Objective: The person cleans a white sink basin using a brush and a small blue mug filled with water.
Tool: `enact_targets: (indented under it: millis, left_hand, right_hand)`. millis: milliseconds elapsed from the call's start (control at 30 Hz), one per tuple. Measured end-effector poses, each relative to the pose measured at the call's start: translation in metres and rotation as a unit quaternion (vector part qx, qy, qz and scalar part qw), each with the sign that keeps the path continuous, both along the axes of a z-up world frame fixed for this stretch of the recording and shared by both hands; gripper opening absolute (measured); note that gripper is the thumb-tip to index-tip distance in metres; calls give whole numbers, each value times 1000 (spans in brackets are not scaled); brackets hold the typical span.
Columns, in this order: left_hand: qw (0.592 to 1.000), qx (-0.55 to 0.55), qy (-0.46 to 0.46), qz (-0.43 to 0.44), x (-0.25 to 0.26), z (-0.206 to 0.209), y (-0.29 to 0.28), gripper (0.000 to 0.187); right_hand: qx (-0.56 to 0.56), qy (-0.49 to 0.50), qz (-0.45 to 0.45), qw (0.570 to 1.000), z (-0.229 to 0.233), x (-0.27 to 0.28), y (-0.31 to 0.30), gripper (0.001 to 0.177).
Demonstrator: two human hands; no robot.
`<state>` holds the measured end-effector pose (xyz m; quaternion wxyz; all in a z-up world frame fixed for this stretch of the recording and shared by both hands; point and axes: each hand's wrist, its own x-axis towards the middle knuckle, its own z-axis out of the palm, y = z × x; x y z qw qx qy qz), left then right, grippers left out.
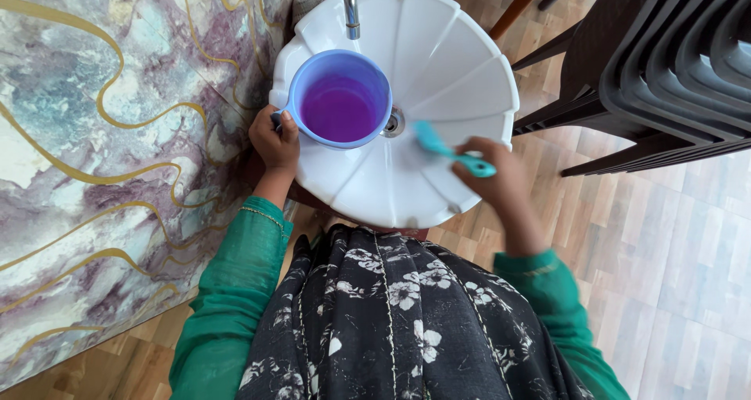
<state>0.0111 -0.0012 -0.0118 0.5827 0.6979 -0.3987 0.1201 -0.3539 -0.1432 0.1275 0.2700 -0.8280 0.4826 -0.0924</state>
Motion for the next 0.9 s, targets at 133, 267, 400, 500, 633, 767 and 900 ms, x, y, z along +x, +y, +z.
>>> enact_targets:
  millis: [133, 267, 400, 500, 633, 767, 900]
  left_hand:
    - [1000, 1, -4, 6, 0, -2, 0, 60]
    - [1000, 4, 0, 8, 0, -2, -1, 60]
    - [1000, 4, 0, 3, -1, 0, 0, 60]
    - [1000, 11, 0, 4, -1, 2, 1, 61]
    - [1000, 7, 5, 3, -1, 1, 1, 61]
    - [1000, 6, 3, 7, -1, 0, 0, 60]
    - [1000, 3, -2, 4, 1, 0, -1, 59]
  right_hand:
    - [-59, 20, -21, 998, 42, -45, -18, 26]
    - [31, 23, -38, 999, 20, -24, -22, 28]
    - [-6, -164, 64, 984, -27, 31, 8, 25]
    - [-56, -153, 77, 984, -26, 31, 21, 23]
    - [-36, -80, 10, 996, 1, 4, 16, 21]
    - [-29, -57, -3, 998, 8, 1, 21, 18]
    - [-42, -149, 73, 985, -17, 32, 28, 25]
